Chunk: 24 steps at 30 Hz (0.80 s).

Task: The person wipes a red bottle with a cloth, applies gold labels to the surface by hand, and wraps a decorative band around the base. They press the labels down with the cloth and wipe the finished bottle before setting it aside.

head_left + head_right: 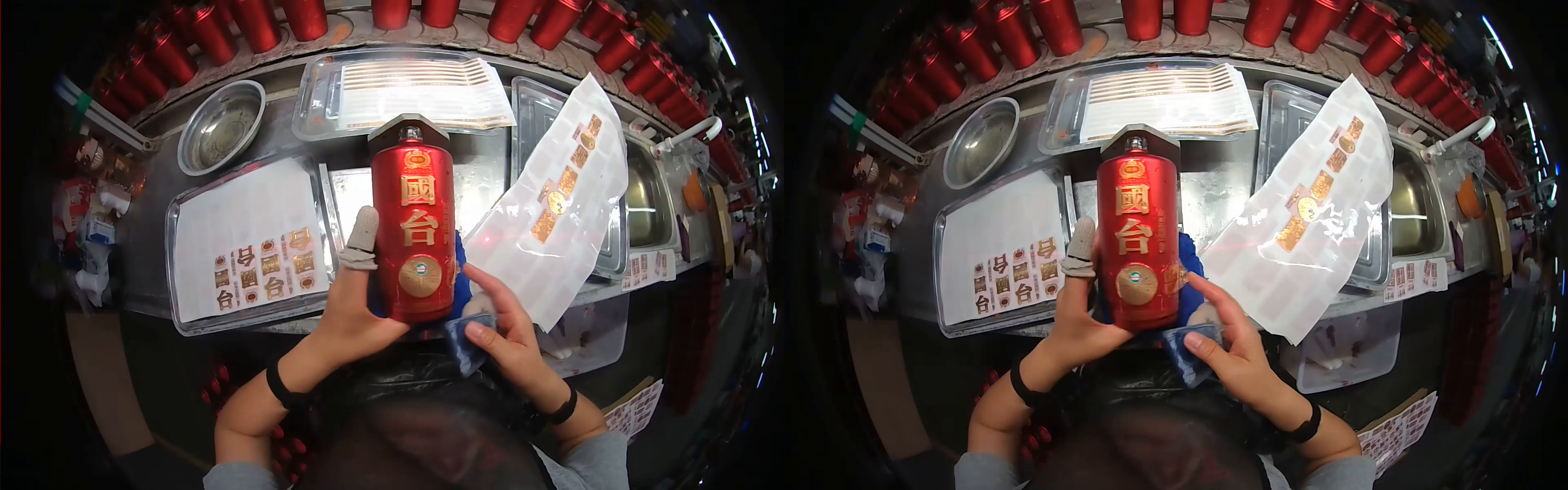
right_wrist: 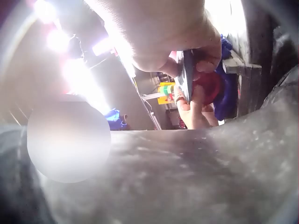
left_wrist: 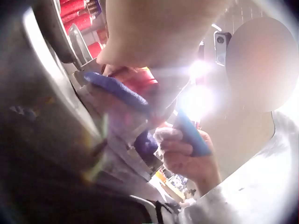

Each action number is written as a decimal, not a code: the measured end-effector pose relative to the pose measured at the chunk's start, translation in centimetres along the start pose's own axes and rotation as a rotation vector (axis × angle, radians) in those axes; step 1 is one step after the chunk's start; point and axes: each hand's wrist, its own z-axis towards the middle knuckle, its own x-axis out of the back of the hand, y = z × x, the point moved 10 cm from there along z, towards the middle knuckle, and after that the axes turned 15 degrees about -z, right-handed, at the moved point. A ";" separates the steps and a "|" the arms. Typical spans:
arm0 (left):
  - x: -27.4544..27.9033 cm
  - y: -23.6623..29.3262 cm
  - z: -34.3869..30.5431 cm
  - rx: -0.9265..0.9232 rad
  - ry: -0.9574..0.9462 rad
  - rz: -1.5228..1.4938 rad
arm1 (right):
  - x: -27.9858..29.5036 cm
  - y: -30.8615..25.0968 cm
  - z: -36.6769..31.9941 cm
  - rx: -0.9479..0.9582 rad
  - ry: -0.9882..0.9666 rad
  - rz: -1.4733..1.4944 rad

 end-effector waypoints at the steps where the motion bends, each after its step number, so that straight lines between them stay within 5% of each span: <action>1: 0.2 -0.3 -0.2 0.037 0.031 -0.117 | -0.7 0.7 0.2 -0.037 -0.058 0.065; 3: 0.7 1.4 -0.5 0.005 0.034 -0.081 | -2.2 1.7 0.4 -0.112 -0.180 0.196; 5: 1.2 3.3 -0.2 0.017 0.013 -0.031 | -4.8 3.2 -0.2 -0.278 -0.518 0.173; 7: 0.9 6.6 0.7 -0.127 0.022 0.194 | -6.9 2.1 -0.5 -0.163 -0.711 0.056; 11: -1.9 8.2 0.8 -0.254 -0.069 0.605 | -4.6 0.5 -0.2 -0.054 -0.716 -0.084; 15: -3.0 5.4 0.1 -0.175 -0.148 0.517 | 0.0 -0.2 0.9 -0.098 -0.393 -0.026; 19: 0.4 2.3 -0.1 0.096 0.125 -0.078 | 3.2 0.2 3.0 -0.043 0.167 -0.189; 24: -0.4 0.7 0.8 0.151 0.196 -0.253 | 1.7 0.1 4.8 0.023 0.209 -0.183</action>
